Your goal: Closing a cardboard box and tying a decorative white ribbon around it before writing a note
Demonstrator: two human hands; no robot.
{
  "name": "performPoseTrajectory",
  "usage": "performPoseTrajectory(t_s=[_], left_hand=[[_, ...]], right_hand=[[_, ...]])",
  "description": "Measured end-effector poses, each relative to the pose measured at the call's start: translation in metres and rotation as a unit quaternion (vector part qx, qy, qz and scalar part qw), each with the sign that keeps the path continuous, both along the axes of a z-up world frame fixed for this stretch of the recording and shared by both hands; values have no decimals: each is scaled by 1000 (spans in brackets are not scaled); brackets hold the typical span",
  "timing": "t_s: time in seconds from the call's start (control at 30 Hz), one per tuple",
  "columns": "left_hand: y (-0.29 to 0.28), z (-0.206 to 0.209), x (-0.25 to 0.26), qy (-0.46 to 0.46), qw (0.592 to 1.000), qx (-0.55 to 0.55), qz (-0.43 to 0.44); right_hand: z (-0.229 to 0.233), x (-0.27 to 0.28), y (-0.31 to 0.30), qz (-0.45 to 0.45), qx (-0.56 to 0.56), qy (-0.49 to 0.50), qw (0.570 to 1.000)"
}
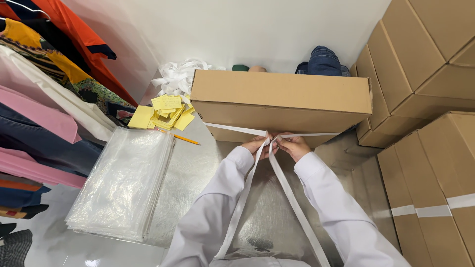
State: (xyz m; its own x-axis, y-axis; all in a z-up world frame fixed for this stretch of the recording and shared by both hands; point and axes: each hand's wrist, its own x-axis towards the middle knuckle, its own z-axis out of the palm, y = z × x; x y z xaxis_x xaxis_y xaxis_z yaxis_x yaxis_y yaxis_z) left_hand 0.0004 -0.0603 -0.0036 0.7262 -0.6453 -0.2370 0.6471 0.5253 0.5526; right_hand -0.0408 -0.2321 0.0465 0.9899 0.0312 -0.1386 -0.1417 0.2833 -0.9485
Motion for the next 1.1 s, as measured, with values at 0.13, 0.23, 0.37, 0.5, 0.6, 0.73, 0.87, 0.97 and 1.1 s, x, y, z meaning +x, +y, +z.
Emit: performPoseTrajectory(t_s=[0.13, 0.23, 0.37, 0.5, 0.6, 0.73, 0.87, 0.97, 1.1], left_hand=[[2, -3, -1, -11, 1000, -12, -13], [-3, -54, 21, -11, 1000, -19, -14], [8, -16, 5, -41, 997, 58, 4], [18, -1, 0, -64, 991, 115, 26], [12, -6, 9, -82, 991, 99, 44], [9, -2, 7, -95, 988, 103, 72], [10, -12, 8, -89, 989, 106, 51], [8, -12, 7, -78, 993, 80, 28], [4, 6, -4, -93, 991, 95, -1]], right_hand=[[-23, 11, -11, 16, -10, 10, 1000], [-23, 10, -14, 19, -6, 20, 1000], [-27, 14, -18, 31, -3, 30, 999], [-8, 7, -16, 41, -36, 14, 998], [6, -3, -12, 46, -57, 5, 997], [-13, 3, -11, 22, -34, 9, 999], [-19, 4, -13, 25, -53, -24, 998], [-9, 2, -14, 27, -58, -48, 997], [-11, 11, -12, 5, -25, -43, 999]])
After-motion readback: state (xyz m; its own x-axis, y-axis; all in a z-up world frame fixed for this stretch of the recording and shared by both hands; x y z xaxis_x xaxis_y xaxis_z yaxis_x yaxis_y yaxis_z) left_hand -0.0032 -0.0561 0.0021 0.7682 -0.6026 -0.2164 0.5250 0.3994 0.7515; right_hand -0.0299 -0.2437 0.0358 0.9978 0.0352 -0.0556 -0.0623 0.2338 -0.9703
